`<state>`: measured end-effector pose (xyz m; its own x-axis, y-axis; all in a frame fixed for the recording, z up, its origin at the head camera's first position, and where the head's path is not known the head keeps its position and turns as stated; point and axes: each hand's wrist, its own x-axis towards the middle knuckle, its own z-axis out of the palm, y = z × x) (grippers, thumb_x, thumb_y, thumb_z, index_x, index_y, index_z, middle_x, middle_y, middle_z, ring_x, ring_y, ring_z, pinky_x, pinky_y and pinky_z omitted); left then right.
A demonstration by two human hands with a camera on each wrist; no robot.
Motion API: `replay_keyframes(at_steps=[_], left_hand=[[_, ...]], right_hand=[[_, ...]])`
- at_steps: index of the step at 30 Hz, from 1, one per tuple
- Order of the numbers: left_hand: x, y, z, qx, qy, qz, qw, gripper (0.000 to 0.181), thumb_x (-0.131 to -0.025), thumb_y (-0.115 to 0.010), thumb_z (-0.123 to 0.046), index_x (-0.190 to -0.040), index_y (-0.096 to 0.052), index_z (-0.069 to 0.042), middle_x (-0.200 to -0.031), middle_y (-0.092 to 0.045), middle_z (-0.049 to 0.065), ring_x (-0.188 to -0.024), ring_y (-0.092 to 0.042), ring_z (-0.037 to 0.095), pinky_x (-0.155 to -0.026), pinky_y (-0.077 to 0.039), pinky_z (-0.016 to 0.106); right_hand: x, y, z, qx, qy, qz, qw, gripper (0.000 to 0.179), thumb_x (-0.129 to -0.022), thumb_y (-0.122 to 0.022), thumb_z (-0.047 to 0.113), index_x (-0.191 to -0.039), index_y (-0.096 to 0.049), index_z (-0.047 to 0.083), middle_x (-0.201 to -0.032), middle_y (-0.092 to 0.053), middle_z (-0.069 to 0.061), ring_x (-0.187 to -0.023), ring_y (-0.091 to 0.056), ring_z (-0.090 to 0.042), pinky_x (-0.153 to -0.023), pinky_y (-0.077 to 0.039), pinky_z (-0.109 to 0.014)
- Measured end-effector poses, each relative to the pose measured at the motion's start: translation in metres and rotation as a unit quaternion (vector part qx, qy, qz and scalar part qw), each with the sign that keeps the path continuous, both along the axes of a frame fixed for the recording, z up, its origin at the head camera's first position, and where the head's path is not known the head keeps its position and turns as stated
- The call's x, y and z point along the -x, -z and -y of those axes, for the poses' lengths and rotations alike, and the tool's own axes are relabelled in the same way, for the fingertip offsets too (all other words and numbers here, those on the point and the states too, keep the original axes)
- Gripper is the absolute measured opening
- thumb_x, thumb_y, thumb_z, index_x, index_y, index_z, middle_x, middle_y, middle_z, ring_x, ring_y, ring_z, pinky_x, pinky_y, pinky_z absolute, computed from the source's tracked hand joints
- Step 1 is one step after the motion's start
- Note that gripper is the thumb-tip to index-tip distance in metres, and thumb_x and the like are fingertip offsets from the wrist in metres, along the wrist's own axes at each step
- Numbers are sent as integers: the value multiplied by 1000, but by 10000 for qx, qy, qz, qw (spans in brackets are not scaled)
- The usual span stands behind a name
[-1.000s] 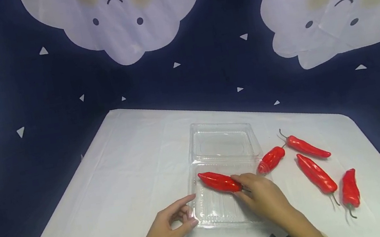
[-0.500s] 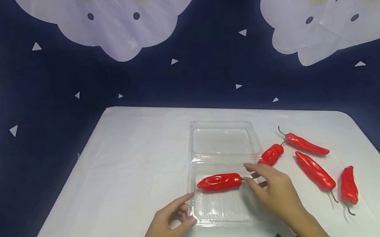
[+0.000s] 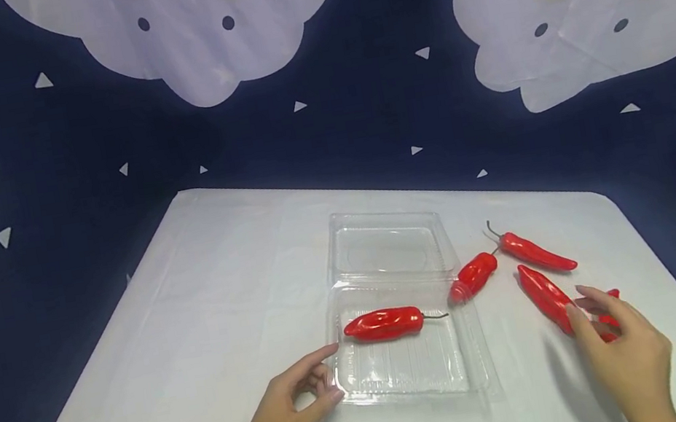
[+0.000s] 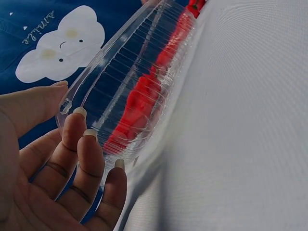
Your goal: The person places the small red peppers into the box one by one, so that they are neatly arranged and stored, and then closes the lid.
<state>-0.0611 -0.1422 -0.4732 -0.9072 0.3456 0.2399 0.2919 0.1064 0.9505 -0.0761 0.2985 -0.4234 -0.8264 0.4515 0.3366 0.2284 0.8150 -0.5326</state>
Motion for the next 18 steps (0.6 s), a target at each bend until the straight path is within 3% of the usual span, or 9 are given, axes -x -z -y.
replay_keyframes(at_steps=[2, 5, 8, 14, 18], left_hand=[[0, 0, 1, -3, 14, 4, 10000, 52, -94, -74, -10, -143, -57, -8, -95, -65, -2, -82, -62, 14, -84, -55, 29], [1, 1, 1, -21, 26, -12, 10000, 52, -94, -73, -10, -143, -57, -7, -95, -65, -2, -82, -62, 14, -84, -55, 29], [1, 2, 2, -77, 31, -64, 9999, 51, -94, -73, -9, -143, -57, -6, -95, -66, -2, -82, -62, 13, -84, -55, 28], [2, 1, 1, -115, 62, -70, 9999, 51, -94, -74, -9, -143, -57, -7, -94, -66, -2, -82, -61, 13, -83, -55, 28], [3, 1, 1, -113, 74, -111, 9998, 51, -94, -73, -8, -143, -57, -7, -94, -66, -2, -82, -61, 14, -83, -55, 29]], right_hand=[[-5, 5, -16, -1, 361, 242, 9991, 45, -93, -74, 22, -136, -67, 14, -125, -70, -13, -110, -66, -31, -87, -39, -5], [-10, 13, -35, 130, 752, 732, 9944, 50, -95, -69, 20, -143, -60, 8, -136, -61, -21, -124, -57, -42, -105, -47, -33], [-12, 21, -46, 468, 1047, 1200, 9861, 53, -98, -64, 20, -146, -53, 3, -143, -52, -27, -131, -48, -45, -103, -44, -62], [-20, 37, -50, 879, 1364, 1604, 9736, 60, -99, -63, 34, -148, -50, 2, -142, -45, -30, -127, -47, -48, -98, -47, -64], [-22, 45, -49, 731, 1303, 1657, 9748, 73, -95, -68, 46, -149, -48, 3, -140, -45, -31, -123, -48, -49, -98, -46, -66]])
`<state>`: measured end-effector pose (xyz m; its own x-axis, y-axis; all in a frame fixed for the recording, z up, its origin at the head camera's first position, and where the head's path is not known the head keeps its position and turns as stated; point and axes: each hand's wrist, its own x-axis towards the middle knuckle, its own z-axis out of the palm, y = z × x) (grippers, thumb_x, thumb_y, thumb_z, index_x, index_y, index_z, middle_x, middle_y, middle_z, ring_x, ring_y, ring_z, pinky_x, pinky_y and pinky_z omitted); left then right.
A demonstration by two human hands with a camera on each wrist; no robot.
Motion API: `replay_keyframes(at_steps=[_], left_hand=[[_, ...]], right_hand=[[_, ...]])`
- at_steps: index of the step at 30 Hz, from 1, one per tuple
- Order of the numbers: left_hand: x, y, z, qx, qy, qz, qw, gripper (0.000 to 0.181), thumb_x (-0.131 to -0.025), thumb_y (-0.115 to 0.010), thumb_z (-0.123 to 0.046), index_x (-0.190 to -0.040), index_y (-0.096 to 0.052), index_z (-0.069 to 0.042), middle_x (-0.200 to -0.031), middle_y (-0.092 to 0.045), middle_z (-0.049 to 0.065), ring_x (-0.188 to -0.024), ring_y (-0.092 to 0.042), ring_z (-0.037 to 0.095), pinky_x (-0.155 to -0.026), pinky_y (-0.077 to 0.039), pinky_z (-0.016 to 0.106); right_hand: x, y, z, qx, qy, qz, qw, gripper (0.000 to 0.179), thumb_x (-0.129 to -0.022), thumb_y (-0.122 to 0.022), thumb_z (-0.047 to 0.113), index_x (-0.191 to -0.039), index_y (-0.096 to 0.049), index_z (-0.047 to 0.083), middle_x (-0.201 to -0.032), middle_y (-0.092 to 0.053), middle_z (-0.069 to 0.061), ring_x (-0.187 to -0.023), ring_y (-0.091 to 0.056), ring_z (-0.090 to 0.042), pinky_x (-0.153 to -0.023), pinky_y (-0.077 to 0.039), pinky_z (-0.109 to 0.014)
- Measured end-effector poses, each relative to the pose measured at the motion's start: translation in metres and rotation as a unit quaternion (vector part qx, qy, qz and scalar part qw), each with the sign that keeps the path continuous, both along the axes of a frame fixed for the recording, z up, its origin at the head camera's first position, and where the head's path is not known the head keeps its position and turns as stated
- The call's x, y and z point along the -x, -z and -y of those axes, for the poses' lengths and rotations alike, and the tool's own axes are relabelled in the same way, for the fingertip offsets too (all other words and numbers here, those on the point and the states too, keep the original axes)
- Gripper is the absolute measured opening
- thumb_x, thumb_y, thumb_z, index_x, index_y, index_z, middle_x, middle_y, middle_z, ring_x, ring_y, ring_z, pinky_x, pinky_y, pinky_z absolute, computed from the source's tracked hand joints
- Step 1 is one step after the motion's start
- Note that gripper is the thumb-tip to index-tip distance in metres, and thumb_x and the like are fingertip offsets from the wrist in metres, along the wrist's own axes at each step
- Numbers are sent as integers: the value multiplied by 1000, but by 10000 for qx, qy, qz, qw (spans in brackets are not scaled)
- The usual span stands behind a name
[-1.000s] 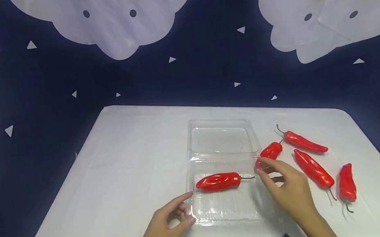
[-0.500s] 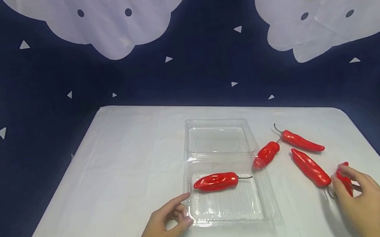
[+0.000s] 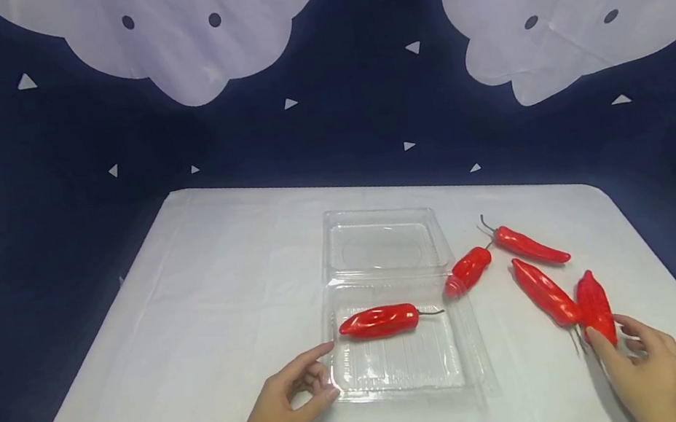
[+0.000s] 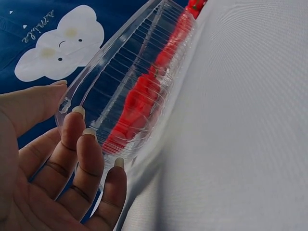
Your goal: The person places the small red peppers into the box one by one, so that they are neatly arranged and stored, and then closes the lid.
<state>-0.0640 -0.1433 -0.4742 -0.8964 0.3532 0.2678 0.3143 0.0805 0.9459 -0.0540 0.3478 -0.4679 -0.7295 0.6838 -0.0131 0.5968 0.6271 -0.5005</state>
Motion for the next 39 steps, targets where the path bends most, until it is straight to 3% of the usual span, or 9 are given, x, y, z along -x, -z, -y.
replay_keyframes(at_steps=[5, 10, 13, 16, 18, 20, 23, 28, 39], left_hand=[[0, 0, 0, -18, -17, -73, 10000, 51, -93, -73, -7, -142, -57, -6, -94, -66, -2, -81, -62, 13, -82, -55, 29], [0, 1, -1, -48, -16, -51, 10000, 52, -93, -74, -7, -142, -57, -5, -94, -66, -1, -81, -62, 14, -83, -56, 29], [-1, 1, -1, -33, -15, -2, 10000, 52, -93, -74, -7, -142, -57, -5, -95, -66, -1, -82, -62, 14, -83, -56, 29], [-2, 1, 0, 3, -8, 69, 10000, 51, -93, -74, -8, -142, -57, -6, -95, -66, -1, -81, -62, 14, -83, -56, 29], [-2, 1, 0, 37, -24, 97, 9999, 51, -93, -74, -9, -142, -58, -7, -94, -66, -2, -81, -62, 14, -84, -55, 29], [-2, 1, 0, 55, -42, 109, 9999, 51, -93, -74, -9, -142, -58, -7, -94, -66, -2, -81, -62, 14, -84, -55, 29], [-1, 0, 0, 58, -68, 88, 9999, 51, -93, -74, -8, -142, -58, -8, -95, -66, -2, -81, -62, 14, -85, -55, 29], [-1, -2, 0, 27, -91, 85, 9999, 51, -93, -74, -7, -142, -58, -7, -95, -66, -1, -81, -62, 15, -84, -55, 29], [-2, -1, 1, -8, -52, 178, 9998, 51, -94, -74, -9, -142, -58, -8, -96, -66, 2, -82, -62, 15, -85, -55, 29]], right_hand=[[2, 6, 1, -120, -122, 86, 9998, 81, -91, -75, 45, -153, -43, 4, -138, -49, -32, -123, -47, -49, -102, -39, -71], [2, 9, -3, 13, -3, -162, 9999, 77, -95, -69, 43, -155, -40, 6, -137, -54, -32, -124, -49, -50, -103, -40, -69], [0, 11, -5, 120, 245, -497, 9984, 71, -97, -66, 44, -153, -45, 8, -134, -58, -29, -115, -57, -40, -94, -53, -44], [-4, 12, -7, 267, 575, -979, 9932, 64, -97, -66, 44, -149, -52, 11, -133, -62, -24, -95, -60, -9, -76, -44, -18], [-4, 12, -8, 411, 782, -1278, 9879, 60, -97, -65, 45, -148, -54, 15, -137, -62, -20, -92, -56, 3, -79, -42, -10], [-4, 12, -7, 540, 929, -1464, 9834, 58, -98, -63, 46, -149, -54, 19, -142, -60, -16, -101, -58, 5, -93, -46, -14], [-2, 10, -6, 707, 1096, -1607, 9784, 57, -100, -60, 47, -151, -51, 25, -148, -55, -11, -125, -59, -12, -109, -43, -27], [3, 6, -4, 813, 1196, -1685, 9750, 54, -101, -59, 44, -152, -50, 28, -151, -52, -9, -134, -55, -24, -111, -42, -31], [-2, -9, 8, 1136, 819, -2302, 9630, 49, -98, -69, 35, -145, -58, 28, -146, -58, -6, -119, -58, 1, -104, -43, -17]])
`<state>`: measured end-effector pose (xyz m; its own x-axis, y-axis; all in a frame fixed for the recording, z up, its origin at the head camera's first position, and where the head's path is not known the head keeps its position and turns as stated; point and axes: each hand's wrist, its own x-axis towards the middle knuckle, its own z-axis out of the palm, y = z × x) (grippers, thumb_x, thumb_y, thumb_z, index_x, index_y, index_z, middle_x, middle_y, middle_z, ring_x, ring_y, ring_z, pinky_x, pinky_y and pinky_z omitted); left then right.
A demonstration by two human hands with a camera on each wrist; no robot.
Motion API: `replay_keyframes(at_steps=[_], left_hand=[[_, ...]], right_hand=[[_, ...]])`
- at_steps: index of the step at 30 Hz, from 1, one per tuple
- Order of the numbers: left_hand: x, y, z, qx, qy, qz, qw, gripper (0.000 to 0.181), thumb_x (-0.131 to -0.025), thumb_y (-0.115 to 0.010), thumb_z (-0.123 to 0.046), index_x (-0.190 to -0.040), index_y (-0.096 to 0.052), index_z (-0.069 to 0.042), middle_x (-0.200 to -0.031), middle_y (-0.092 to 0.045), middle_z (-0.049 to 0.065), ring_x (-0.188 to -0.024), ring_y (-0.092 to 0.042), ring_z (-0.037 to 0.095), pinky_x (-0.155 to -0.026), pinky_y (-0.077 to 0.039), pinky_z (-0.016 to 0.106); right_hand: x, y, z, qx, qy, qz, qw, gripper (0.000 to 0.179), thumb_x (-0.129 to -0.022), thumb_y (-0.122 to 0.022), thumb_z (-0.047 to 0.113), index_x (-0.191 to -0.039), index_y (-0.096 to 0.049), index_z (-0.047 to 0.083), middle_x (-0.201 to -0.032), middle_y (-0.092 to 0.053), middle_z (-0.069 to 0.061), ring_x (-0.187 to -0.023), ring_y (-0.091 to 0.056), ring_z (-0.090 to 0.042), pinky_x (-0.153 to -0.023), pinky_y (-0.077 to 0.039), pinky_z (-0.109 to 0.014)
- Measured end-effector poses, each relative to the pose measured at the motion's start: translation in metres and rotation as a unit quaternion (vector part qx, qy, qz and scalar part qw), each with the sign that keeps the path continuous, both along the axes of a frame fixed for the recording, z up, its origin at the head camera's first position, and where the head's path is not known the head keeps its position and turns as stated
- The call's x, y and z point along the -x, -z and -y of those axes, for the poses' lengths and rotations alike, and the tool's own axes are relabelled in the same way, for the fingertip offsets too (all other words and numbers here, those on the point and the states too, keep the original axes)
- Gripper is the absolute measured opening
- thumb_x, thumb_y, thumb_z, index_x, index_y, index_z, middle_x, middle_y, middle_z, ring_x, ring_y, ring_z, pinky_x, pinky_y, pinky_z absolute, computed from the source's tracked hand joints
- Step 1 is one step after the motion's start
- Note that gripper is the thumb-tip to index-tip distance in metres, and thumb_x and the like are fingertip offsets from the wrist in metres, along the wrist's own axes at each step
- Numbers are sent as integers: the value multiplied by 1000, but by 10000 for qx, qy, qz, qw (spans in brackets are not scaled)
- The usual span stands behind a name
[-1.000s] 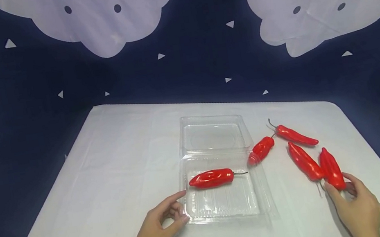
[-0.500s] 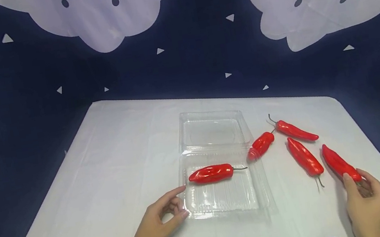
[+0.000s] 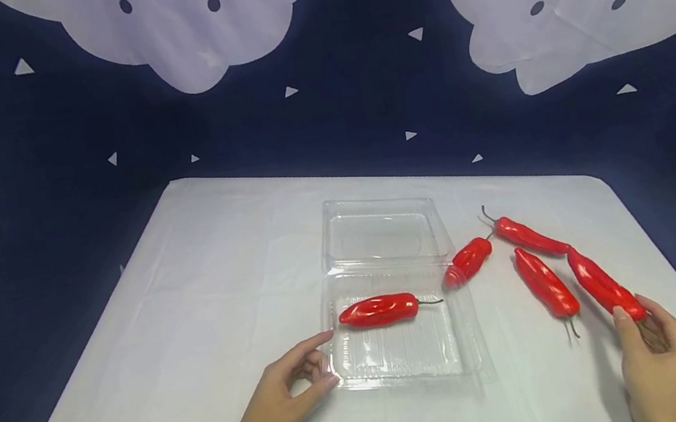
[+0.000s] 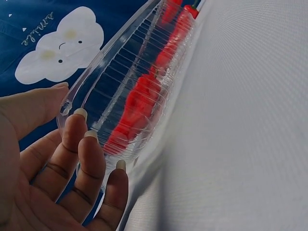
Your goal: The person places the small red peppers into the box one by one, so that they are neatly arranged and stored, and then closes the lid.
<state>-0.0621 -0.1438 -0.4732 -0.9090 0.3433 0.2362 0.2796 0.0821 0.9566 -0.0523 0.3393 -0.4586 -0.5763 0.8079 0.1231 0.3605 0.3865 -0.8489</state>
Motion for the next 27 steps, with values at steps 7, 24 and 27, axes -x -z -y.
replay_keyframes(at_steps=[7, 24, 27], left_hand=[[-1, 1, -1, 114, -13, 129, 9999, 51, -94, -74, -11, -143, -58, -9, -96, -66, 1, -82, -63, 14, -86, -55, 29], [-2, 1, 0, 26, 23, 53, 10000, 50, -94, -73, -9, -142, -58, -8, -97, -66, 3, -83, -62, 14, -83, -55, 28], [-1, 0, 0, 4, 10, 39, 10000, 50, -94, -73, -9, -142, -58, -8, -97, -66, 3, -82, -62, 13, -82, -55, 28]], right_hand=[[2, -27, 24, 59, -391, 189, 9990, 50, -98, -68, 39, -146, -57, 29, -147, -57, -3, -126, -59, -7, -99, -45, -14], [18, -53, 98, -338, -2108, -378, 9762, 51, -93, -77, 28, -142, -62, 22, -134, -66, -4, -107, -64, 2, -79, -48, -6], [21, -54, 110, -208, -2501, -527, 9666, 51, -92, -78, 25, -141, -63, 21, -136, -65, -2, -107, -64, 3, -81, -48, -8]])
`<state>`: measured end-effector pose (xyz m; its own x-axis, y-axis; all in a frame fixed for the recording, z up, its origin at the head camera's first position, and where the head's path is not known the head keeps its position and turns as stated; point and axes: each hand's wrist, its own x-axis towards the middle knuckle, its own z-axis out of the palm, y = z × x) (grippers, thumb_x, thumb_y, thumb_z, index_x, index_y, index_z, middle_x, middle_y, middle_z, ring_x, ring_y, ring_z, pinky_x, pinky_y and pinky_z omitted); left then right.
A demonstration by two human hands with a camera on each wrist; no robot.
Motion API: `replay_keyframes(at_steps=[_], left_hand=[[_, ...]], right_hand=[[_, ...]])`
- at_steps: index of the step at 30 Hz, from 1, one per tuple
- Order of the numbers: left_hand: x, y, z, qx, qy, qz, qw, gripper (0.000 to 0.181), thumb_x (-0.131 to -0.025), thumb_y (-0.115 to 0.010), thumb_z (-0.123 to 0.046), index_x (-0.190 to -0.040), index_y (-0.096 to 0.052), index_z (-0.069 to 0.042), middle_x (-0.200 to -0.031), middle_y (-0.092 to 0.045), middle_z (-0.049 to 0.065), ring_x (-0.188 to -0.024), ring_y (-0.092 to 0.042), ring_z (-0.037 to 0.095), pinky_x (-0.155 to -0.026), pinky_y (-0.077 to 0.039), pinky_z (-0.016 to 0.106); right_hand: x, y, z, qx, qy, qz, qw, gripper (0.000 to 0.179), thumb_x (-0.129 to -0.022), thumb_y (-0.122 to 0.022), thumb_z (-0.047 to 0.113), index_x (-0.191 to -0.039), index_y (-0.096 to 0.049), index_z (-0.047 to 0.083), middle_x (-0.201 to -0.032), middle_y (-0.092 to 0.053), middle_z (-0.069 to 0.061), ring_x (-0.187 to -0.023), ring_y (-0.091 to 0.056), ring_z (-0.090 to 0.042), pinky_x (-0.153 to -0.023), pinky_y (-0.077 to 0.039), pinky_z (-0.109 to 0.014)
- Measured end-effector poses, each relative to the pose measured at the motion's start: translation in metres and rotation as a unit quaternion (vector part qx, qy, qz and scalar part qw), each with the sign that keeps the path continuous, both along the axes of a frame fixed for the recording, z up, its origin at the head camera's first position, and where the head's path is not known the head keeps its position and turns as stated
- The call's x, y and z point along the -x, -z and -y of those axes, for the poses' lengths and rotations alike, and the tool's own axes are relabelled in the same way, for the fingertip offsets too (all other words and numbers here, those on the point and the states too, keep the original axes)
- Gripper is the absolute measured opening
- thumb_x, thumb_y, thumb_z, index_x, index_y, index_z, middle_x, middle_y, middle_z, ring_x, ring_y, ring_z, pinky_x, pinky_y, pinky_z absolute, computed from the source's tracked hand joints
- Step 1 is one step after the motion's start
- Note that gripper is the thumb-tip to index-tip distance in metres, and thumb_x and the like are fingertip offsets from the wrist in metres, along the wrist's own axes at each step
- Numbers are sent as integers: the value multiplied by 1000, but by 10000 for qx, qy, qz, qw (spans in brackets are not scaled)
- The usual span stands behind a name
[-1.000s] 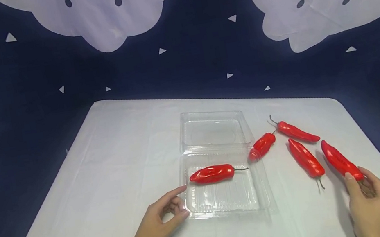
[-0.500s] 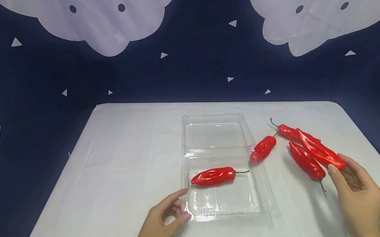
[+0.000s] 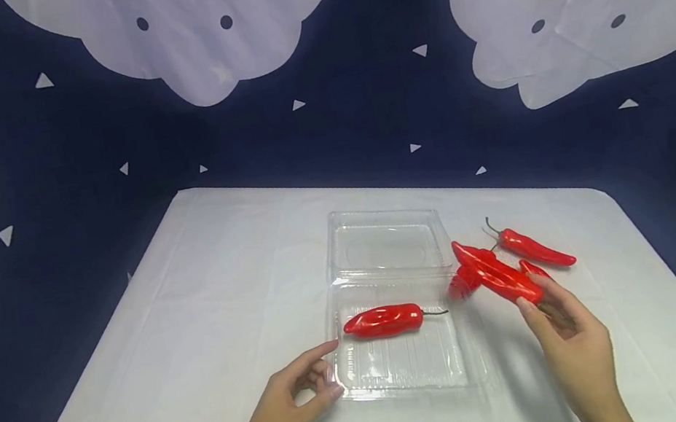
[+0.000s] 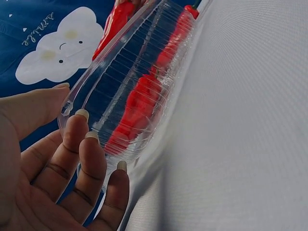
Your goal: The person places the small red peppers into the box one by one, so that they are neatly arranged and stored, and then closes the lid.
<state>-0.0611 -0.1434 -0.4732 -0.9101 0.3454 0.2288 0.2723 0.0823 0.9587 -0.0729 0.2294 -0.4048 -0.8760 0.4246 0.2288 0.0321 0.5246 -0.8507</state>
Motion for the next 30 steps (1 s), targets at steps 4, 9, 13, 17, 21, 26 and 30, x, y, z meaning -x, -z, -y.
replay_keyframes(at_steps=[4, 9, 13, 17, 21, 26, 30], left_hand=[[0, 0, 0, -22, 9, 18, 10000, 51, -94, -73, -9, -142, -58, -8, -97, -67, 3, -82, -62, 14, -83, -55, 28], [0, 0, -1, -16, 19, 22, 10000, 51, -94, -73, -9, -142, -58, -8, -97, -67, 3, -82, -62, 14, -83, -55, 29], [0, -1, 0, 25, 0, 45, 10000, 51, -94, -74, -11, -142, -58, -8, -96, -66, 1, -82, -62, 14, -83, -55, 29], [0, -1, 0, 30, -30, 70, 10000, 51, -94, -74, -12, -142, -59, -8, -96, -66, -1, -82, -62, 14, -83, -55, 28], [0, -1, 0, -9, 5, 25, 10000, 50, -94, -73, -11, -142, -58, -8, -96, -66, 1, -82, -62, 14, -83, -55, 29], [0, -1, 0, -41, 30, -20, 10000, 50, -94, -73, -10, -142, -58, -7, -96, -66, 1, -81, -62, 14, -83, -55, 29], [0, -2, 0, -33, 37, 3, 10000, 51, -94, -74, -11, -142, -58, -7, -96, -66, 2, -81, -62, 14, -83, -55, 29]], right_hand=[[1, 0, 10, 187, -475, 89, 9987, 50, -93, -78, 23, -140, -63, 20, -136, -64, -1, -110, -64, 0, -83, -50, -10], [1, 5, 14, 261, -969, 272, 9946, 49, -94, -76, 23, -140, -62, 15, -132, -66, -4, -110, -64, 1, -84, -51, -13], [1, 10, 16, 368, -1430, 453, 9880, 51, -94, -76, 24, -141, -61, 12, -133, -65, -6, -110, -65, 2, -84, -53, -15], [1, 13, 19, 483, -1972, 506, 9779, 51, -94, -76, 20, -142, -60, 10, -136, -64, -8, -112, -65, -1, -85, -54, -19], [2, 14, 20, 387, -2184, 494, 9738, 51, -94, -75, 18, -142, -60, 10, -137, -64, -8, -113, -64, 0, -86, -53, -17], [3, 15, 20, 94, -2458, 437, 9683, 50, -93, -77, 12, -141, -62, 13, -135, -66, -2, -113, -65, -2, -90, -52, -17], [3, 16, 23, -380, -2800, 239, 9589, 53, -90, -79, 9, -140, -63, 15, -134, -66, 4, -110, -68, -7, -91, -53, -21]])
